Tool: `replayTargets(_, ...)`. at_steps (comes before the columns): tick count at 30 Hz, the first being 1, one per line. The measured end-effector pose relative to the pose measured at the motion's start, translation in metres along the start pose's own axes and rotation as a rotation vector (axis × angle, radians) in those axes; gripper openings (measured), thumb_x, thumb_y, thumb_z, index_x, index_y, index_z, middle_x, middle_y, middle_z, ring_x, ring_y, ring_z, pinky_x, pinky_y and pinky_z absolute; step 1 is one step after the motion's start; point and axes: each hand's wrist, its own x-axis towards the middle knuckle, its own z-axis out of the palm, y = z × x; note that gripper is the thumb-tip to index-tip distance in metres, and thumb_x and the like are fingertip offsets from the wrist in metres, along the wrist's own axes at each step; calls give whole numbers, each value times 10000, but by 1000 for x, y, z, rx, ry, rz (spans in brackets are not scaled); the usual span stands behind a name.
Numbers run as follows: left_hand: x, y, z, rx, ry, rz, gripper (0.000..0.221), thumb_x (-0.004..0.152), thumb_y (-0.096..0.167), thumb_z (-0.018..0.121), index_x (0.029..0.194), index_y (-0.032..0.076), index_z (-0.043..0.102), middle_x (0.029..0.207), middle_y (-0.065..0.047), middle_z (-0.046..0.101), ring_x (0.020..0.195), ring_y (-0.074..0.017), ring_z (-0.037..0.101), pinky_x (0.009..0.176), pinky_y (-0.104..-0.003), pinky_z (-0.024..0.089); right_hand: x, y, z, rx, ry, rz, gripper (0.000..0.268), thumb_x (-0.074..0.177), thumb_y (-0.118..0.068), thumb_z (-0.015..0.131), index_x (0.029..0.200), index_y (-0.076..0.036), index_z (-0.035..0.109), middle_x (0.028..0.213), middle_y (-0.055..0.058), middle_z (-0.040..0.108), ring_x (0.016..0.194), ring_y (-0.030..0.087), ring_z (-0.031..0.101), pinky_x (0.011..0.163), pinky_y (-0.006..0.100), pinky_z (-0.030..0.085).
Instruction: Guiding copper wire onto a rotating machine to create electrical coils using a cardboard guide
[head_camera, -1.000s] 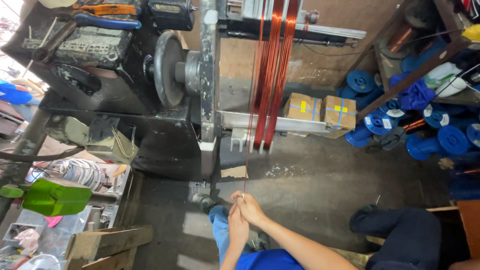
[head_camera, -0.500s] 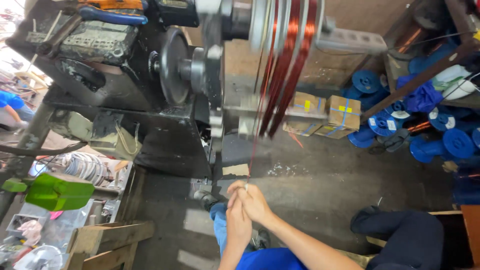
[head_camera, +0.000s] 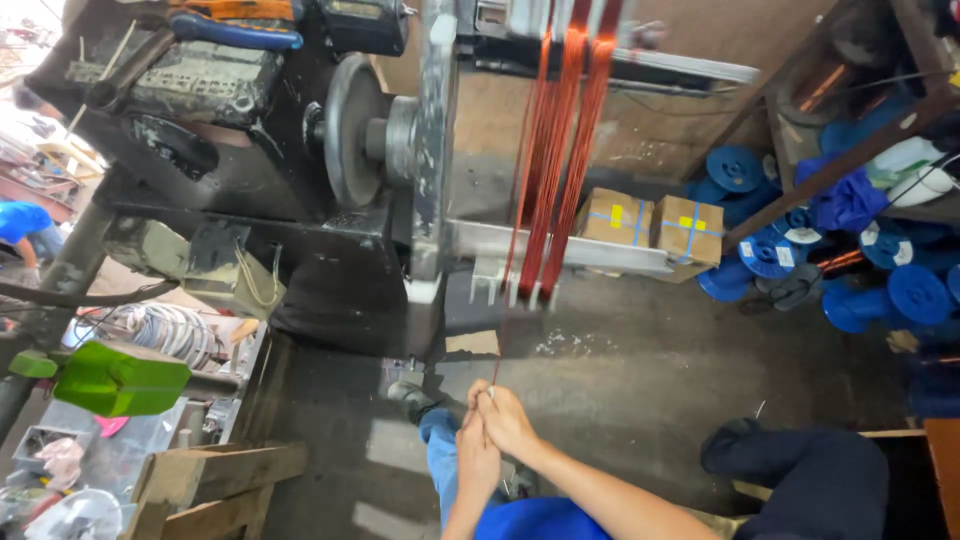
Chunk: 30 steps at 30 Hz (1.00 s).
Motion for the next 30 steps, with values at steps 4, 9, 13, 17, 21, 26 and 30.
replayTargets(4, 10, -8, 2, 10, -26, 29, 376, 1030, 231, 451, 1234, 41, 703, 1108, -196, 787, 1058, -356, 760, 870, -446, 557, 17, 20, 3, 7, 9, -67, 230, 959, -167, 356, 845, -156, 556, 706, 55, 748, 728, 176, 811, 764, 326, 586)
replayTargets(9, 18, 1, -2, 49, -49, 29, 425, 1028, 310, 426, 1239, 66, 703, 1118, -182, 766, 1047, -372, 751, 854, -466, 536, 13, -5, -6, -116, 80, -108, 224, 924, -169, 378, 842, -164, 586, 738, 18, 736, 751, 181, 751, 765, 360, 546)
replayTargets(13, 27, 7, 2, -28, -20, 118, 390, 1067, 239, 432, 1284, 63, 705, 1165, -195, 784, 1110, -337, 777, 899, -427, 569, 18, -12, -11, -45, 76, -113, 230, 910, -189, 375, 849, -148, 592, 733, 62, 813, 720, 190, 793, 710, 342, 579)
replayTargets(17, 28, 1, -2, 6, -3, 128, 421, 1020, 234, 461, 1331, 58, 684, 1232, -209, 775, 1129, -368, 771, 916, -439, 569, 23, -4, -7, -42, 57, -148, 225, 922, -145, 375, 856, -143, 590, 756, 49, 776, 741, 188, 755, 782, 347, 579)
replayTargets(21, 26, 14, -15, 39, -3, 92, 423, 1016, 392, 457, 1181, 93, 709, 1040, -204, 753, 981, -394, 748, 809, -475, 528, 14, -38, -7, -10, 35, -211, 206, 933, -169, 387, 854, -137, 575, 728, 64, 786, 722, 188, 765, 777, 344, 578)
replayTargets(26, 36, -12, 4, 39, 10, 87, 369, 1023, 329, 473, 1119, 68, 715, 1000, -217, 755, 924, -394, 763, 774, -486, 526, 38, 11, -4, -49, 75, -179, 208, 895, -143, 388, 824, -137, 583, 751, 52, 716, 749, 191, 706, 775, 353, 536)
replayTargets(30, 34, -21, 11, 19, -25, 3, 310, 1017, 295, 470, 1039, 71, 684, 954, -193, 759, 884, -375, 760, 739, -493, 506, 45, 42, -2, -148, 86, -200, 210, 901, -107, 401, 815, -128, 591, 785, 29, 641, 763, 201, 639, 779, 382, 493)
